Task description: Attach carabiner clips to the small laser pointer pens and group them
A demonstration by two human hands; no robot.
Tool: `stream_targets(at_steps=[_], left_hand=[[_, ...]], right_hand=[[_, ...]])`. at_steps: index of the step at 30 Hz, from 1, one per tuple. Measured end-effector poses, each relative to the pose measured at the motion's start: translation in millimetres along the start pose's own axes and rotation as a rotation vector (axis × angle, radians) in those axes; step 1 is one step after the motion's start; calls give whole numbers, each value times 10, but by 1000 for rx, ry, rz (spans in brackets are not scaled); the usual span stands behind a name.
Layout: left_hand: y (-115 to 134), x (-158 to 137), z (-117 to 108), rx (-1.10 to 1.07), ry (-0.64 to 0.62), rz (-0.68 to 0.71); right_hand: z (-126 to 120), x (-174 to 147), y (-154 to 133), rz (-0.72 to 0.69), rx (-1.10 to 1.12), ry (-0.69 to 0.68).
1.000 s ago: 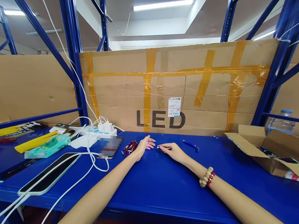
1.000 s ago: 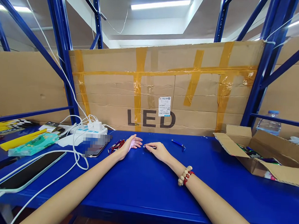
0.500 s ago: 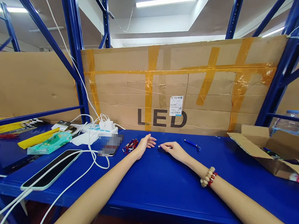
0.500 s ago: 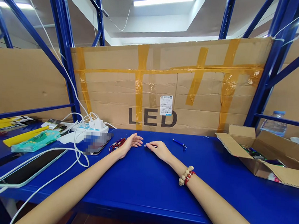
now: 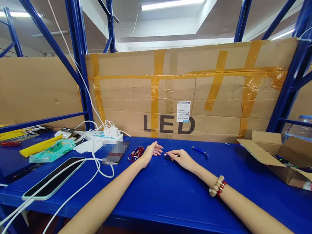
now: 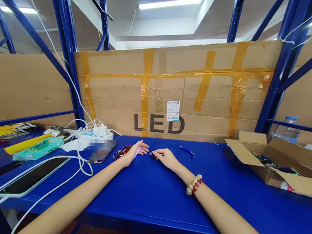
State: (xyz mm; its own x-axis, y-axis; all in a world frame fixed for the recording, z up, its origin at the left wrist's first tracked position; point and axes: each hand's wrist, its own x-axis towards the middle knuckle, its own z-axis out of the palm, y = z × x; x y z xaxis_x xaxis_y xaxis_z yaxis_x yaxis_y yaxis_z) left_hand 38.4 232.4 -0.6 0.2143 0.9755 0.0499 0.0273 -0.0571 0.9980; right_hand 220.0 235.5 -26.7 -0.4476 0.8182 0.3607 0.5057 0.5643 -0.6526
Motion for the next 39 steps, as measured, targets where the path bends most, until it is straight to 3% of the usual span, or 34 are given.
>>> stream_targets(at_steps=[21,25,28,32,36,39], left_hand=[[-33,6,2,64,22,46],[-7,0,-46,85,57,59],[22,-19,-123,319,121,196],[120,-131,-191,1124,337,431],[208,-219,-235,1379,493,415],[223,-241,-307,1496,573,285]], right_hand=[[-6,6,-33,71,-130,-41],[-79,-17,-71,86,-372,-16],[-215,-55,-72,204,-688,36],[-432,-138,44,414,-863,116],[-562,-169,127,478,-901,199],[-543,-138,-69,299,-789,344]])
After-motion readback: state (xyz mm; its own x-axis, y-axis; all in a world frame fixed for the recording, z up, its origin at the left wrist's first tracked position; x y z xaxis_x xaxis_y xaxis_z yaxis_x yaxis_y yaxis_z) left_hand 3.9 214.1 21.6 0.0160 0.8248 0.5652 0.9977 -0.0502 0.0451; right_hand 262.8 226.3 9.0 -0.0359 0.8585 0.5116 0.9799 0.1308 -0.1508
